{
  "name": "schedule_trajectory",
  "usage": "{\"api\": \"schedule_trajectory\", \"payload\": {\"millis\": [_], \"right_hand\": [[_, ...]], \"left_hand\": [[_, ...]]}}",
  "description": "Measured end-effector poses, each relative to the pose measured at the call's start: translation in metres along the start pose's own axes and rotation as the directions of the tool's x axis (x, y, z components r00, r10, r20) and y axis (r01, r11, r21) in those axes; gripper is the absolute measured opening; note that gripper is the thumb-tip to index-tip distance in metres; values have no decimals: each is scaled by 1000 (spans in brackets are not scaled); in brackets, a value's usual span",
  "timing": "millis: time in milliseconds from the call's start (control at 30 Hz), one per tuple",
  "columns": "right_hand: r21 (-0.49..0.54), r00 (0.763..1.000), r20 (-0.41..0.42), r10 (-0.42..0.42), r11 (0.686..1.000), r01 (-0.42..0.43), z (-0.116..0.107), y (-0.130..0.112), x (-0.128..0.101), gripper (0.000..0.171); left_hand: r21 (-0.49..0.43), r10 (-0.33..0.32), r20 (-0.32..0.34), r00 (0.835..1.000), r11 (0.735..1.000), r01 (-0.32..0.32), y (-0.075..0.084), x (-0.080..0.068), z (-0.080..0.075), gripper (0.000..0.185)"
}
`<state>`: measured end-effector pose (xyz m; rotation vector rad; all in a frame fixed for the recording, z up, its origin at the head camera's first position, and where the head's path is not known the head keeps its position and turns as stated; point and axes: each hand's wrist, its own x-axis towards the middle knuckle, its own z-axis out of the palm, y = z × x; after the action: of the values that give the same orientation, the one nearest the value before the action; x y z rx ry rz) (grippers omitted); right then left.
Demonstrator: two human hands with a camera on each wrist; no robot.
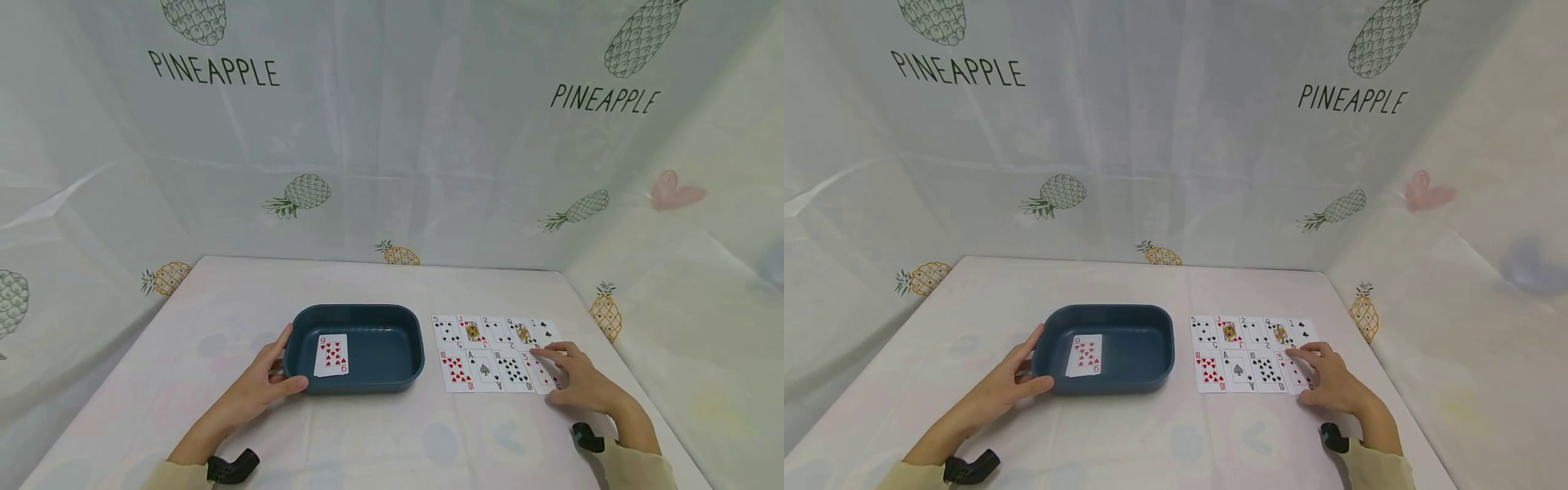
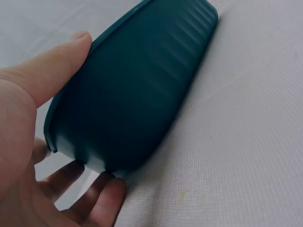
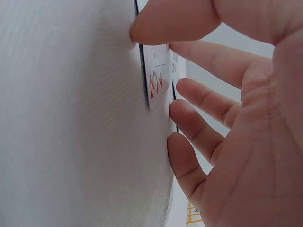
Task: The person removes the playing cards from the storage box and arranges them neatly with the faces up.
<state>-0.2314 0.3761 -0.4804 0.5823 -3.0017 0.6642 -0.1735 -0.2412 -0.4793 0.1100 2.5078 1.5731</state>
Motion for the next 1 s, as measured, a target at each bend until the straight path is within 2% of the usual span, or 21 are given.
{"api": "schedule_trajectory", "payload": {"millis": [500, 767, 900, 1000], "right_hand": [[4, 1000, -16, -19, 1000, 19, 0, 1, -1, 81], [106, 999, 31, 32, 994, -35, -8, -6, -4, 86], [122, 1000, -2, 23, 992, -22, -9, -8, -2, 81], [115, 998, -54, -23, 993, 29, -12, -13, 2, 75]], "left_hand": [[14, -12, -1, 1000, 1000, 12, 0, -1, 0, 106], [9, -12, 1, 1000, 1000, 12, 2, -1, -2, 107], [7, -9, -2, 1000, 1000, 9, 1, 0, -2, 107], [6, -8, -1, 1000, 1000, 8, 0, 1, 0, 107]]}}
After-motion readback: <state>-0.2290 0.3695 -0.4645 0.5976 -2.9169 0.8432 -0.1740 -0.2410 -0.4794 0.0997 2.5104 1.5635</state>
